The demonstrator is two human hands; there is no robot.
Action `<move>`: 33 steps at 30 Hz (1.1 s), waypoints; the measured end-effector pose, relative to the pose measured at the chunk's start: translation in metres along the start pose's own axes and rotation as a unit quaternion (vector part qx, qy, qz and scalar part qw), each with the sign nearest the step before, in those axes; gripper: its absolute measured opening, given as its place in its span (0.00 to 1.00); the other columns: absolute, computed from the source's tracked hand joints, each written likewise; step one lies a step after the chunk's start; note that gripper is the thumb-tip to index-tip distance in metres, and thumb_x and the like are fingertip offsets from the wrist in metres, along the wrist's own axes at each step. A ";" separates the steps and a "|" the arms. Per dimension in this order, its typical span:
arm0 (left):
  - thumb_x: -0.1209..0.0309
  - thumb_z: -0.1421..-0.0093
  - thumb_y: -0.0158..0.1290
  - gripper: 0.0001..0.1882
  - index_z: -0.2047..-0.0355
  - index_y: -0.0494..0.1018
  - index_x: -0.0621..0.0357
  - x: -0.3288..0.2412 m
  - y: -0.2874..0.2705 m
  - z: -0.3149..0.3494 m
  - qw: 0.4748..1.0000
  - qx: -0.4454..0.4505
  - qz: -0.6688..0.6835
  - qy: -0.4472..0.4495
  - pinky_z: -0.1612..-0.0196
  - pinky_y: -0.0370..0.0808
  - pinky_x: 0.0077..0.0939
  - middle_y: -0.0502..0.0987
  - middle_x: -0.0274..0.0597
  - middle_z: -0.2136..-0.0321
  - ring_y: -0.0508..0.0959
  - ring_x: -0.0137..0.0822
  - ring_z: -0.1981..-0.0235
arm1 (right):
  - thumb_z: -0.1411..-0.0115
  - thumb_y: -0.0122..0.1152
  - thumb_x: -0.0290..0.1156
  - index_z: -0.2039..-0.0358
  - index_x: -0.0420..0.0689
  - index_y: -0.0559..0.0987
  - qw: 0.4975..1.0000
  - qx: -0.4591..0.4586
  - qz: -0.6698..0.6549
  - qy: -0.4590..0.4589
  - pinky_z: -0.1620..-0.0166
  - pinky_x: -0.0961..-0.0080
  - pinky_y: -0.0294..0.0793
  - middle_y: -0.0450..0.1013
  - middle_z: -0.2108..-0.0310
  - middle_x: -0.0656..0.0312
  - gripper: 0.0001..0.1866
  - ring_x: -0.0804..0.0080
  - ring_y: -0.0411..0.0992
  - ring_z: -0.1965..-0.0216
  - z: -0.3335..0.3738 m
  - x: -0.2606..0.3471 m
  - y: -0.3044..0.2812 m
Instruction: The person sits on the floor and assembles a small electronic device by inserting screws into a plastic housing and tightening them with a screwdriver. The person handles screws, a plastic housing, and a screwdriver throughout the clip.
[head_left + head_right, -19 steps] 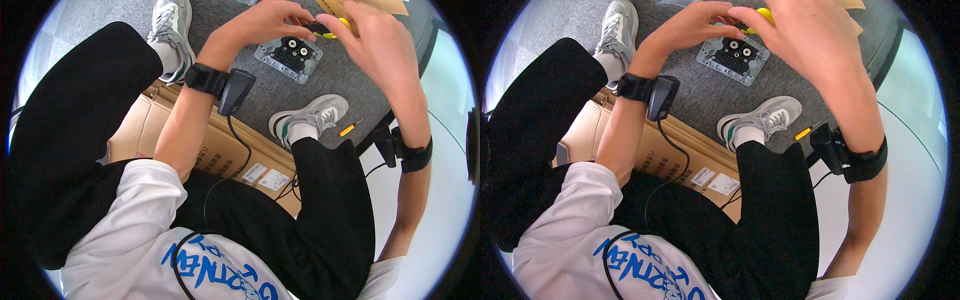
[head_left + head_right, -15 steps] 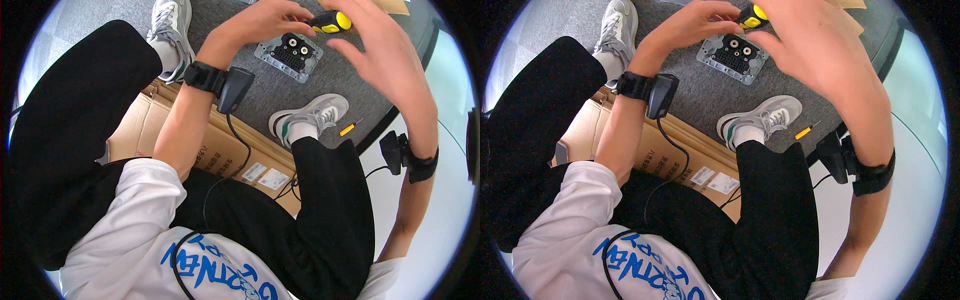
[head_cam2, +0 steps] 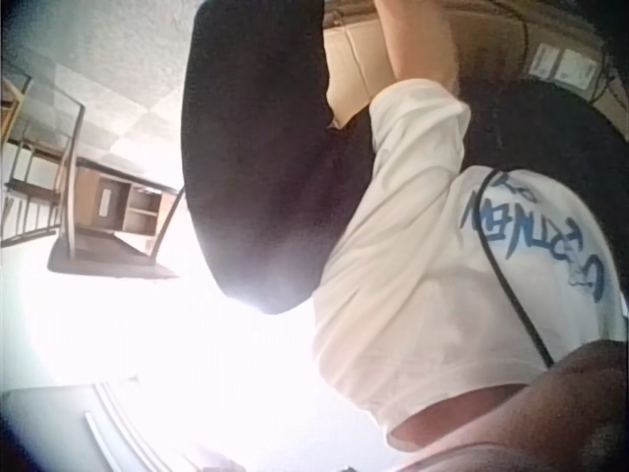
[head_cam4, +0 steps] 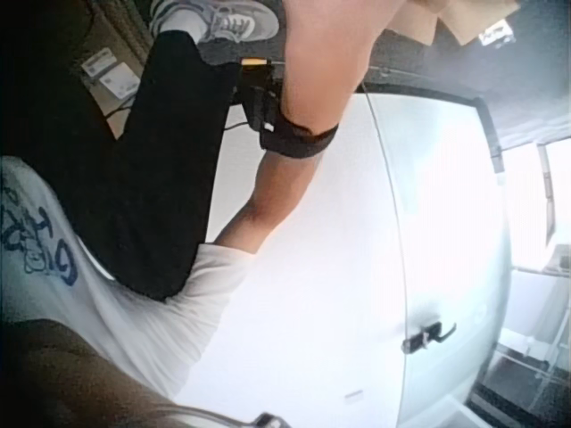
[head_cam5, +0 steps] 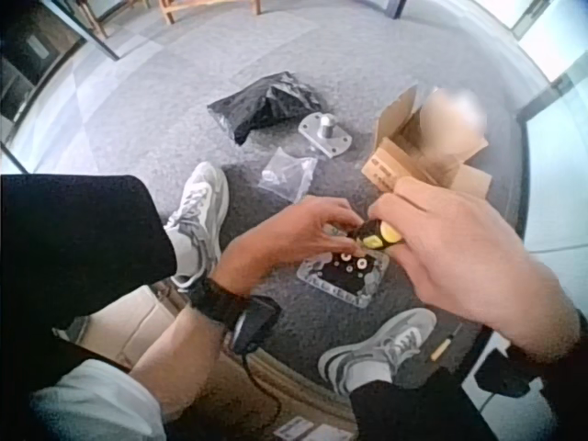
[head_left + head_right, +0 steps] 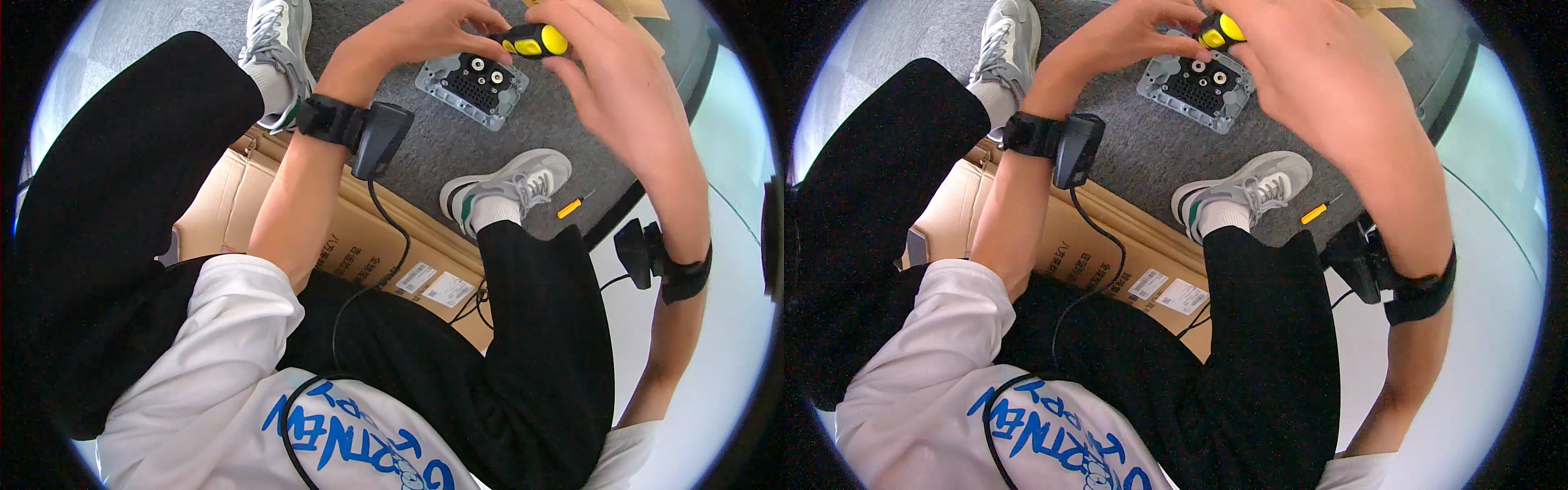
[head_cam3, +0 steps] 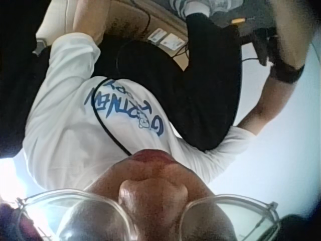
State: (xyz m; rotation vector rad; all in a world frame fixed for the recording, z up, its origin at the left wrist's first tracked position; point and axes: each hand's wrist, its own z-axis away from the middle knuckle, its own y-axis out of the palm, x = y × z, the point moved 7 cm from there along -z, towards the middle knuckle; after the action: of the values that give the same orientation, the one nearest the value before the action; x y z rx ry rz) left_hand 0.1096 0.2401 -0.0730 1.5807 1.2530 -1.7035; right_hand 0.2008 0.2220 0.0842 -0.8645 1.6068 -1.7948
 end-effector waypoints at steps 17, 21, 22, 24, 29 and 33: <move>0.70 0.43 0.69 0.20 0.52 0.80 0.64 0.003 0.003 -0.003 0.996 -0.003 0.078 -0.034 0.52 0.75 0.28 0.80 0.41 0.60 0.79 0.32 0.57 | 0.38 0.68 0.40 0.58 0.37 0.78 0.935 0.315 0.054 0.155 0.57 0.65 0.78 0.76 0.61 0.49 0.18 0.54 0.79 0.58 -0.006 -0.021 0.010; 0.71 0.43 0.69 0.19 0.52 0.80 0.63 -0.001 0.007 -0.006 0.997 0.009 0.079 -0.007 0.51 0.76 0.28 0.80 0.39 0.60 0.79 0.32 0.57 | 0.40 0.70 0.36 0.56 0.38 0.77 0.937 0.270 0.084 0.204 0.58 0.65 0.78 0.76 0.63 0.50 0.18 0.54 0.79 0.60 -0.012 -0.022 0.019; 0.72 0.43 0.69 0.19 0.52 0.80 0.63 -0.001 0.006 -0.006 0.998 0.004 0.070 -0.001 0.51 0.76 0.28 0.80 0.39 0.60 0.79 0.31 0.57 | 0.40 0.70 0.36 0.57 0.38 0.77 0.988 0.099 0.045 0.105 0.60 0.64 0.78 0.76 0.66 0.51 0.17 0.53 0.79 0.62 -0.009 -0.005 0.004; 0.73 0.43 0.68 0.18 0.53 0.80 0.62 0.001 0.005 -0.005 0.997 -0.003 0.078 -0.005 0.50 0.76 0.29 0.81 0.39 0.60 0.79 0.31 0.57 | 0.40 0.70 0.37 0.57 0.39 0.78 0.996 -0.085 0.008 0.025 0.61 0.64 0.78 0.77 0.69 0.52 0.17 0.53 0.79 0.65 0.003 0.011 -0.006; 0.73 0.42 0.68 0.18 0.52 0.80 0.64 0.002 0.005 -0.003 0.991 0.009 0.130 -0.025 0.50 0.77 0.29 0.82 0.41 0.59 0.79 0.32 0.58 | 0.40 0.70 0.37 0.56 0.40 0.77 0.983 0.136 0.053 0.113 0.61 0.64 0.78 0.76 0.65 0.52 0.18 0.54 0.79 0.63 0.002 -0.019 0.017; 0.72 0.41 0.66 0.18 0.51 0.79 0.64 -0.004 0.006 -0.006 0.998 0.007 0.061 -0.020 0.49 0.77 0.30 0.83 0.42 0.59 0.80 0.32 0.58 | 0.40 0.69 0.36 0.58 0.40 0.77 0.959 0.227 0.085 0.145 0.60 0.64 0.77 0.75 0.62 0.52 0.16 0.53 0.78 0.61 0.000 -0.028 0.015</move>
State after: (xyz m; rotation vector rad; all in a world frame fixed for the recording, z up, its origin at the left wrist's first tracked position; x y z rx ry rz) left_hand 0.1185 0.2419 -0.0702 1.5884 1.1048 -1.6633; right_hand 0.2183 0.2420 0.0670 -0.2546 1.2983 -2.1131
